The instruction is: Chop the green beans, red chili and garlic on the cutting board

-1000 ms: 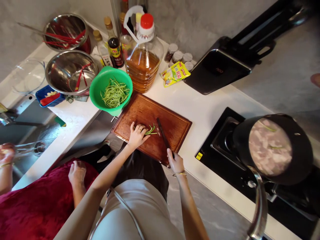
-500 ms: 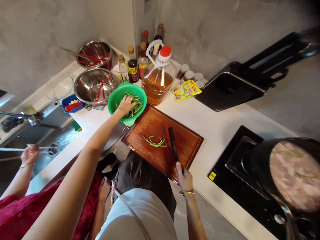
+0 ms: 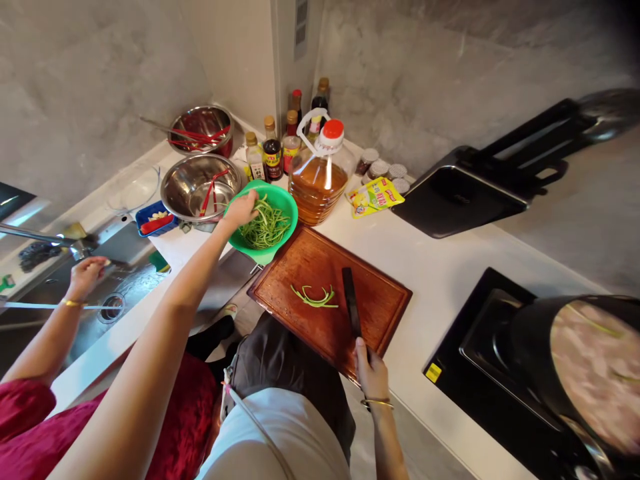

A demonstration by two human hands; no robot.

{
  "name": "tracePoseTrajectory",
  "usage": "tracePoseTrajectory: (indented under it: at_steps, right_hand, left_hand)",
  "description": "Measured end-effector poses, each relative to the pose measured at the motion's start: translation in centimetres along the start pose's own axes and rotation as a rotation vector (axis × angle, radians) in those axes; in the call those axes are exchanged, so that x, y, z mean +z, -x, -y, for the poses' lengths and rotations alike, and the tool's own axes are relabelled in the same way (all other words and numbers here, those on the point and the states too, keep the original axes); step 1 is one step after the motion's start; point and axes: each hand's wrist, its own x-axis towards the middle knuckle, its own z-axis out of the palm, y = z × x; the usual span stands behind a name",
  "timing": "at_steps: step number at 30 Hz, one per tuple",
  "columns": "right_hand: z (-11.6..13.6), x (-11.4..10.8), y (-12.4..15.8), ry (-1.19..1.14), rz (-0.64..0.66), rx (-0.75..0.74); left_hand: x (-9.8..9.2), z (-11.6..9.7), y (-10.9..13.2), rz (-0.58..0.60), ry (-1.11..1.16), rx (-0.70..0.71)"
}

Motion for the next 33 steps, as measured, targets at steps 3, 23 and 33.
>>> tracePoseTrajectory:
  at_steps: [3, 23, 33]
  right_hand:
    - [0.1, 0.1, -0.3, 0.002, 0.010, -0.010]
    - [0.5, -0.3, -0.1, -0.018, -0.011, -0.033]
    - [0.5, 0.0, -0.1, -0.034, -0.006, -0.045]
  left_hand:
    - [-0.4, 0.9, -0.1, -0.124, 0.165, -0.046]
    - [-7.2, 0.3, -1.2, -0.587, 1.071, -0.189]
    - [-6.1, 0.3, -0.5, -0.377, 1.459, -0.383]
